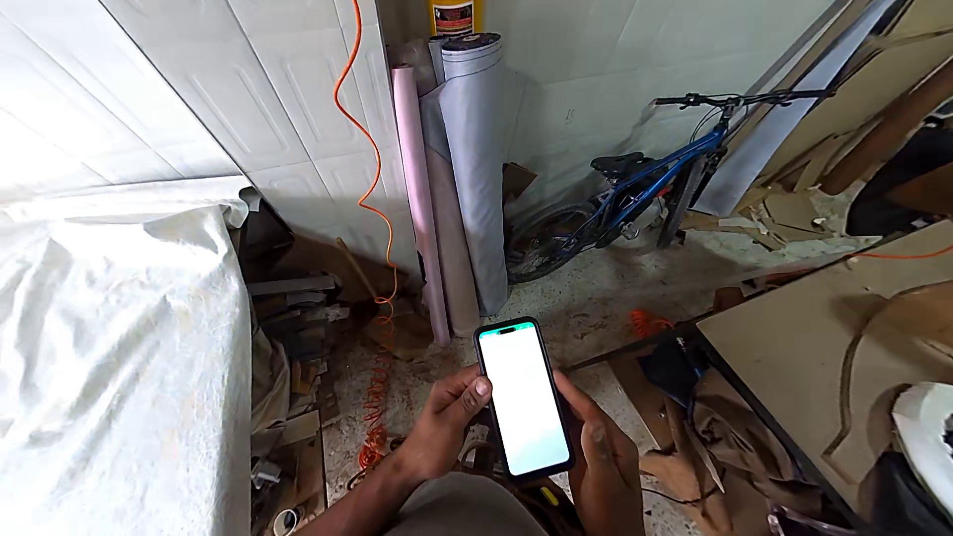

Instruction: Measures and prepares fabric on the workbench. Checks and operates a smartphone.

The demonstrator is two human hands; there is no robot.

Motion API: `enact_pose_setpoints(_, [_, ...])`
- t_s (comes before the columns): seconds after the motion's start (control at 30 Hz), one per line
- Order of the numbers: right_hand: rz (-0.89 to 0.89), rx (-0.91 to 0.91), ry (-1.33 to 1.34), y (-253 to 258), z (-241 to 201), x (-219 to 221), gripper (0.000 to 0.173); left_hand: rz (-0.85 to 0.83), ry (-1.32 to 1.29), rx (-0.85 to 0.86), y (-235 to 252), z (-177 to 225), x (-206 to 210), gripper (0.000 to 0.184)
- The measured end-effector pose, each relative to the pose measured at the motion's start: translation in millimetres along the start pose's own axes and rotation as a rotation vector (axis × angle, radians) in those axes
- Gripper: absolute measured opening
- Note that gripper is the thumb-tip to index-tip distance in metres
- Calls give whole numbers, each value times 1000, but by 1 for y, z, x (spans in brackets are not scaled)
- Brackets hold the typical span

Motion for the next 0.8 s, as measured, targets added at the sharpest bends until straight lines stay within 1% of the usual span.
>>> enact_pose_setpoints(0.17, [23,-14,3,10,1,3,69,-5,-21,-1,1,3,-3,38])
enact_pose_setpoints(0.6, [0,-52,54,32,3,18,65,16,-64,53,2,18,-21,38])
enact_pose_setpoints(0.67, [-24,-65,-5,35,3,20,64,10,-66,48,3,17,-22,38])
enact_pose_setpoints(0.77, [-157,-175,-260,50,-8,29,61,12,-29,32,4,17,-23,38])
enact_pose_setpoints(0.8, [-197,-197,-307,57,-12,33,60,9,-12,29,5,16,-22,39])
Point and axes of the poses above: each hand's wrist, its own y-axis towards the middle knuckle, its own x-axis out of the palm, z = x × y, the point moved 10 cm from there along y, towards the middle knuckle, and after that the axes turned 15 degrees about -x, right-handed, at the moved point
